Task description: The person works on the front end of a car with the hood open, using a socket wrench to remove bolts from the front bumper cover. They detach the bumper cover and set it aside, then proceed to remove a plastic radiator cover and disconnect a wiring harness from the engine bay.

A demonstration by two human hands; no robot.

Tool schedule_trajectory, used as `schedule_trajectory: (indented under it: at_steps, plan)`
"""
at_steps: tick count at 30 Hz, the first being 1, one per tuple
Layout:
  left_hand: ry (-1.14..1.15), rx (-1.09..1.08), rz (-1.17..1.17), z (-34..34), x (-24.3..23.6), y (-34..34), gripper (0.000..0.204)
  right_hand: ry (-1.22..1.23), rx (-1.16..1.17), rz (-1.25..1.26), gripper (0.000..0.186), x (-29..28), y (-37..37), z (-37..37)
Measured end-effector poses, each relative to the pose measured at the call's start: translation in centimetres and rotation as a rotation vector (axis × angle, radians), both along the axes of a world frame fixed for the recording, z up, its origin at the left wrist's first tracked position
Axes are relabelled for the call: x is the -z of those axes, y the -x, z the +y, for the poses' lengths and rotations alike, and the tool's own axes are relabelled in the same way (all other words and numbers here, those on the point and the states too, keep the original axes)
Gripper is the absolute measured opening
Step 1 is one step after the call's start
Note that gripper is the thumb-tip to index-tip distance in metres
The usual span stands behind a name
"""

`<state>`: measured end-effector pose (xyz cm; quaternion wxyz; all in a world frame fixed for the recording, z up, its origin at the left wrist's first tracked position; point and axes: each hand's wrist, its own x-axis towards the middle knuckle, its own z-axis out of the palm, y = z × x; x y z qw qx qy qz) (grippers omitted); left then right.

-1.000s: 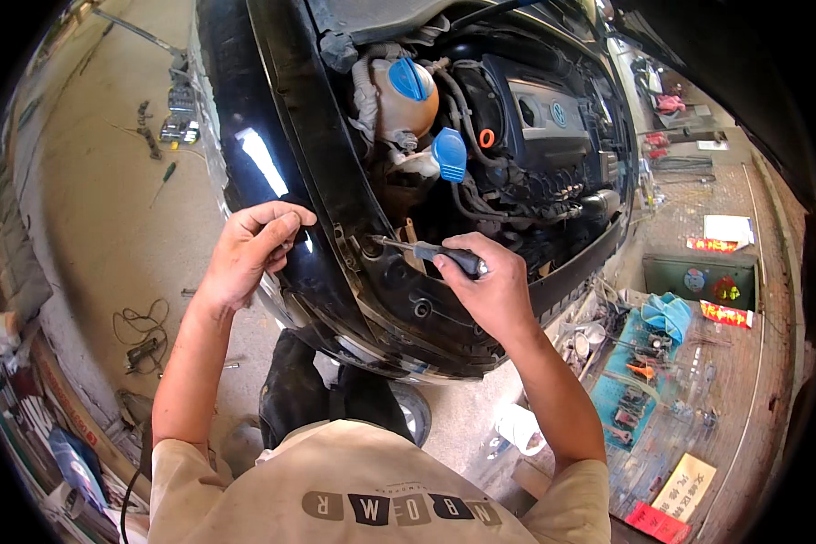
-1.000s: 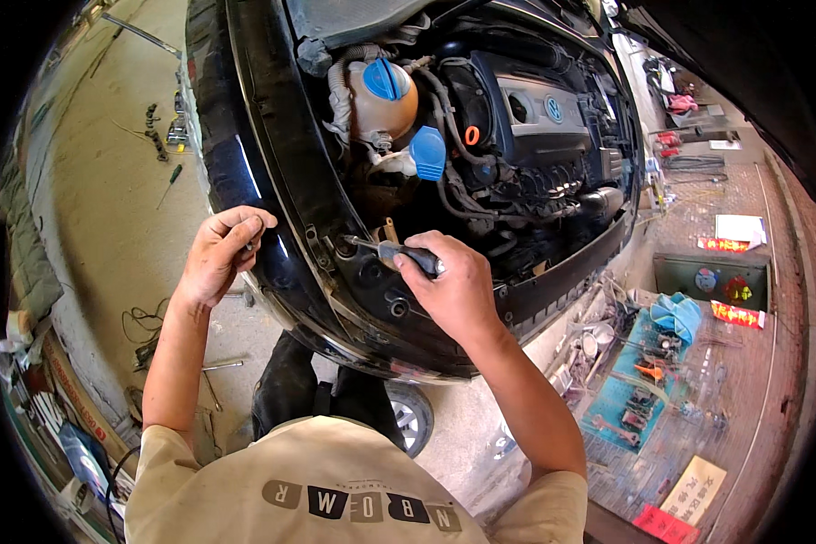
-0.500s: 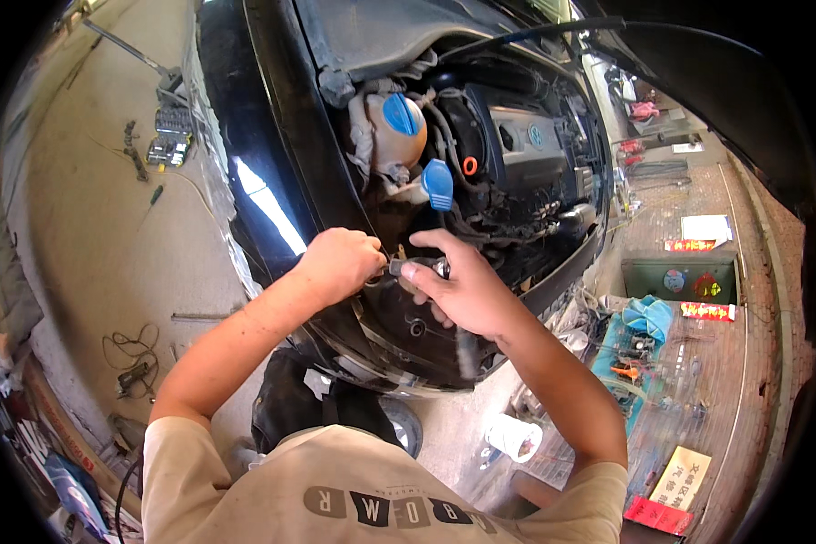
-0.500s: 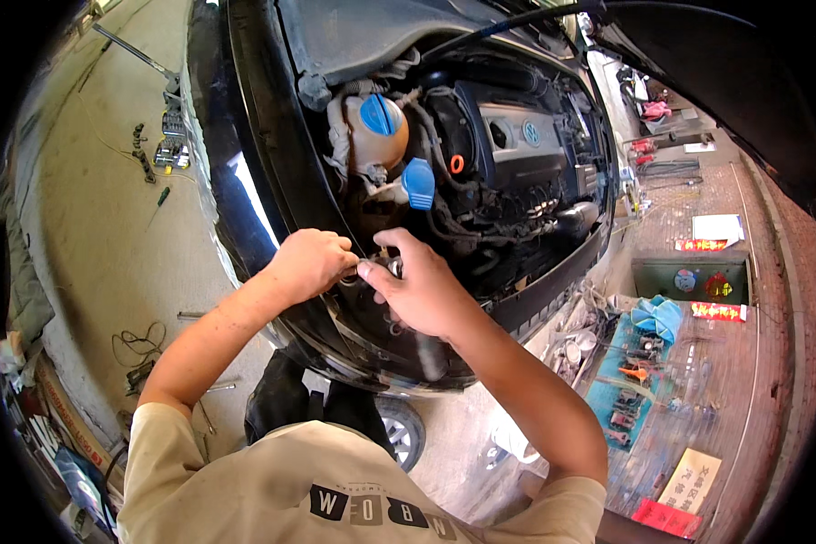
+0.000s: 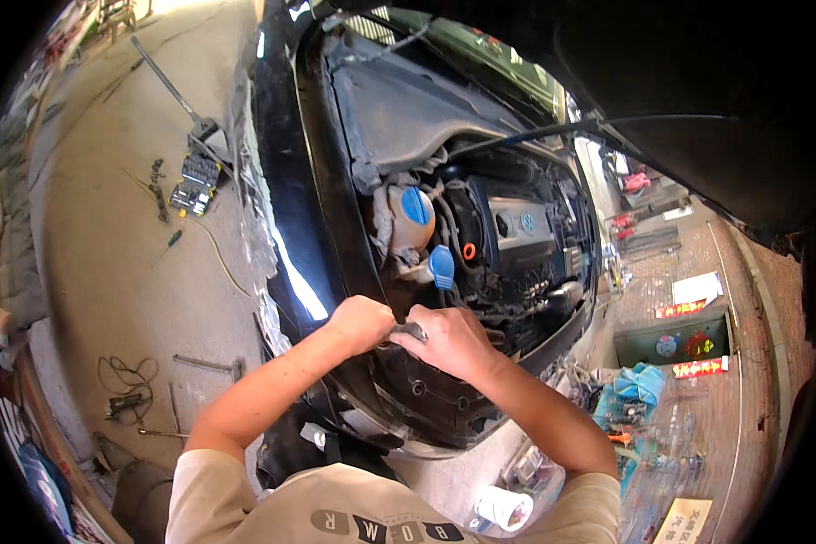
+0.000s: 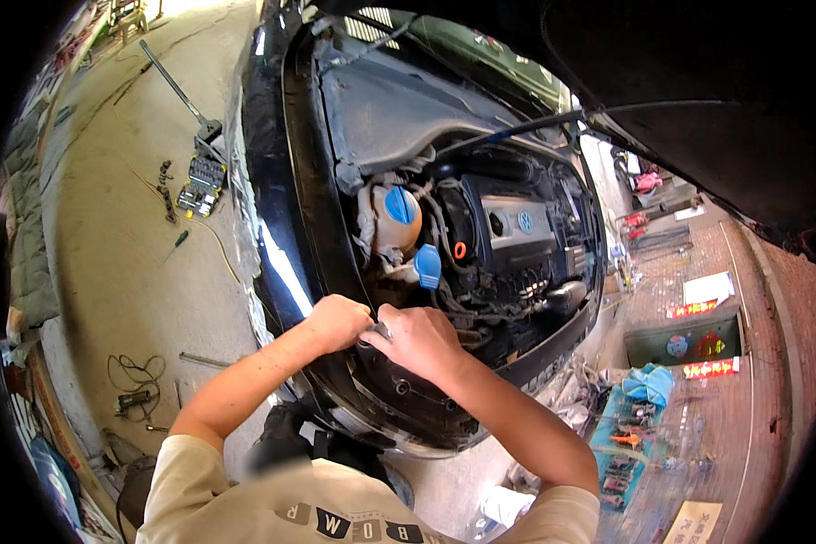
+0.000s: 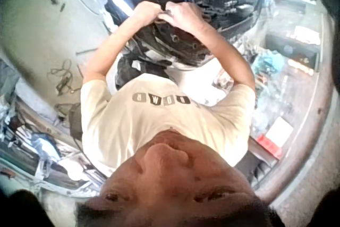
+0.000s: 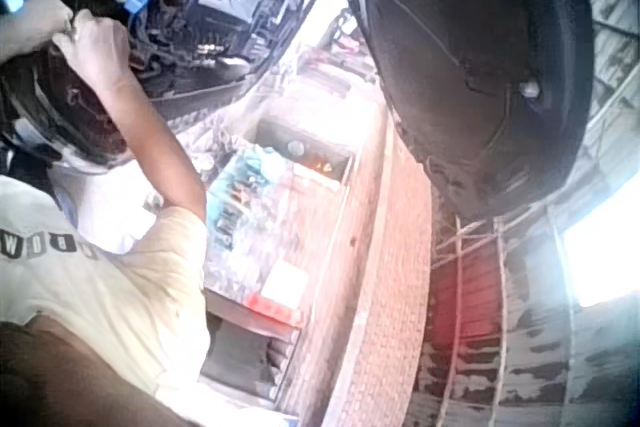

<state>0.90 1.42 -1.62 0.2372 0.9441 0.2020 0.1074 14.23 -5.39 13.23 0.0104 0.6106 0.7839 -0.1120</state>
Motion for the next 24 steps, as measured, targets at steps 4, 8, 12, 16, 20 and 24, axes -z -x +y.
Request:
schedule_trajectory:
  at_steps: [4,8,12,16,20,24]
  plan:
    - [0.013,-0.060,0.011,0.0,0.7,-0.4,0.020,0.091,-0.244,0.020,0.015,-2.0,-0.6,0.4]
    - [0.080,-0.062,0.067,0.0,0.2,-0.3,0.023,0.065,-0.088,0.126,0.032,-2.4,0.1,0.1]
    - [0.073,-0.092,0.099,-0.4,-1.3,-0.3,0.029,0.138,0.163,-0.034,0.039,-1.4,0.2,0.0]
    - [0.093,-0.066,0.056,-0.6,-2.8,0.6,0.023,0.138,-0.073,-0.013,0.018,-1.7,0.0,-0.9]
    - [0.000,-0.044,0.036,-0.1,0.2,-0.1,0.023,0.036,0.038,0.080,0.026,-1.4,0.3,-1.0]
    - [0.059,-0.127,0.101,-0.9,-1.1,-0.4,0.025,0.089,0.202,-0.104,0.042,-1.3,0.6,-0.6]
